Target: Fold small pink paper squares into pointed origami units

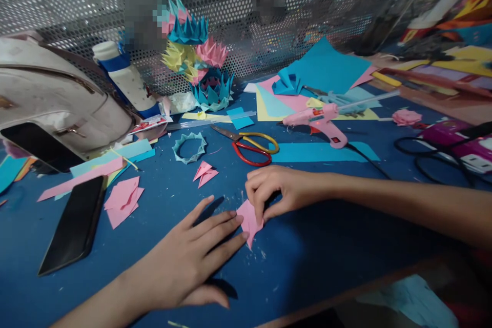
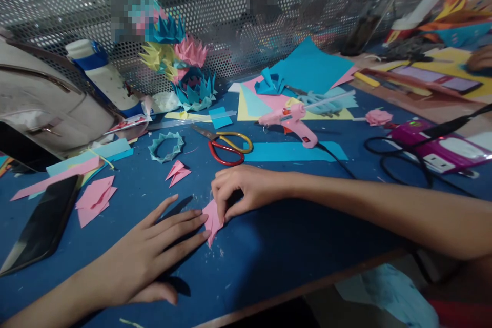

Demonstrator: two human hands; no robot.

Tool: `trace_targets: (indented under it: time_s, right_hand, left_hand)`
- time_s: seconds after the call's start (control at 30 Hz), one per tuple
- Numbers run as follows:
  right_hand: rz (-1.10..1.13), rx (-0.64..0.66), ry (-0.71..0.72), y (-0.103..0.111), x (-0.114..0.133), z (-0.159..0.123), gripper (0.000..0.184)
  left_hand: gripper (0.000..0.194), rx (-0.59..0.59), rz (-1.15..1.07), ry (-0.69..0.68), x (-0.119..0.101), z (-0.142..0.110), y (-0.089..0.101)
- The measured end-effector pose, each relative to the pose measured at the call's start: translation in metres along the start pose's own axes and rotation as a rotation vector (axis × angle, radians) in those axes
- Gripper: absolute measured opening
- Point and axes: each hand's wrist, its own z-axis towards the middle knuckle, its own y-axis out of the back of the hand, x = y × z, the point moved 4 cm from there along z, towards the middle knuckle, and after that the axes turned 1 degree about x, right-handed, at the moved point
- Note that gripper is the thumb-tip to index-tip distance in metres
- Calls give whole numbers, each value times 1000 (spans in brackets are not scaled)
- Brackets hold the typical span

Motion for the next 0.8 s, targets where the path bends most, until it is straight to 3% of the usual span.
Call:
trace_targets:
  time_s: [0.2,0.5,0.8]
  right_hand:
    - [-32,44,33,-1,0,0,14]
    - [-34,40,22,0,1,1,27]
    - [-155,-74,-130,-9,1,1,14]
  left_hand:
    - [78,-5,-40,42,-6,2,3]
    - [73,-5,-1,33,-7,4,2]
    - [80,-17,52,33,-8,4,2]
